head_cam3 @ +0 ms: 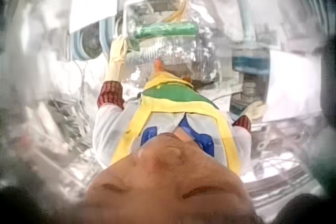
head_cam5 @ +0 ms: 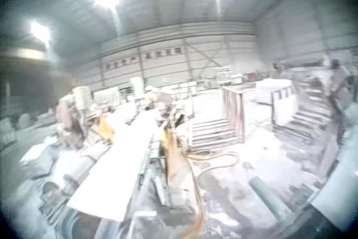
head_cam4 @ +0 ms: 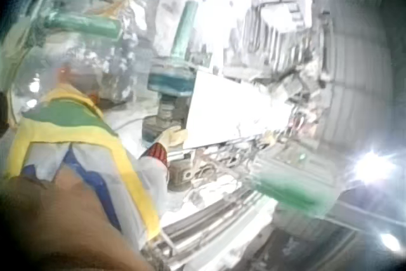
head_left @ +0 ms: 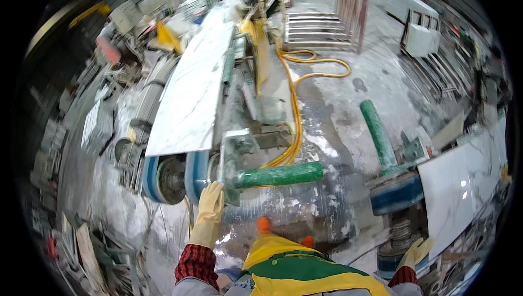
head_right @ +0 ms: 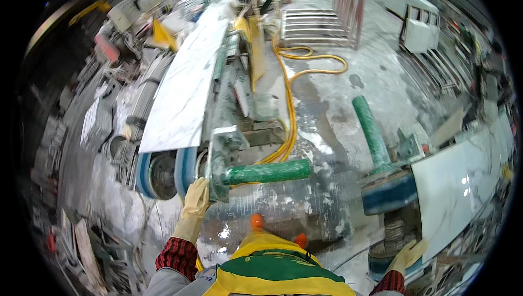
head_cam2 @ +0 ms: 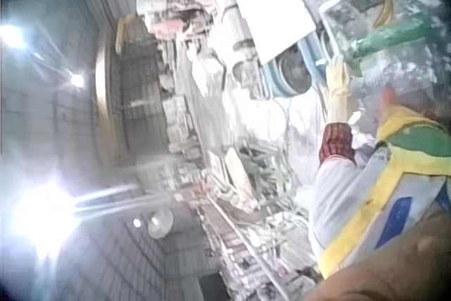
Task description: The person repeatedly feeds large white marble-like slabs through a roller polishing machine. They guide each slab with gloved hands, flip it over, and return it to the rollers for further processing. The cycle repeats for multiple slabs throughout the clip.
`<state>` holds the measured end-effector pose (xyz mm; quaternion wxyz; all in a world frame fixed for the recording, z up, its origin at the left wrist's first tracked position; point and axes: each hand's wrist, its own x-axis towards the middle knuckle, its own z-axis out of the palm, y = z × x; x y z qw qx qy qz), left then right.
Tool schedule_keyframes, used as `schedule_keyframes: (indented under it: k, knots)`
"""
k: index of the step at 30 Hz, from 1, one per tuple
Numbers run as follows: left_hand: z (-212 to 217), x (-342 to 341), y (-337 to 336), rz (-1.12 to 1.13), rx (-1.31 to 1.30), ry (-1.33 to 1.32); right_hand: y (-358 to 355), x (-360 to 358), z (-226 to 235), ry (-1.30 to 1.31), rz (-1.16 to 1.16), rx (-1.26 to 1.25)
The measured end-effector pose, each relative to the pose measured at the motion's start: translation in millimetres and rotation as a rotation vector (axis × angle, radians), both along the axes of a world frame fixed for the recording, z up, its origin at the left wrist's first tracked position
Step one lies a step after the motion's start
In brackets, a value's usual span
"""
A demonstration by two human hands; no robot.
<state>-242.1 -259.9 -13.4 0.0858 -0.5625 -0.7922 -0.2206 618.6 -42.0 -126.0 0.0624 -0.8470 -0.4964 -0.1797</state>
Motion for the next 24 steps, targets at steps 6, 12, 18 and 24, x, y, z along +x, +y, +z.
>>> schedule_keyframes:
  k: [6,12,18,24]
  knots:
    - [41,-22,-70,-0.004,-0.123,-0.096,15,-147,52,0.39,-0.069,-0.375]
    - [9,-109,-174,0.183,0.14,-0.123,29,-366,10,0.782,0.45,-0.286]
    - [-24,-188,-265,0.33,0.055,-0.166,-4,-695,71,0.322,1.563,0.126]
    - [-18,-216,-297,0.367,0.151,-0.203,-53,-902,112,0.281,1.786,-0.001]
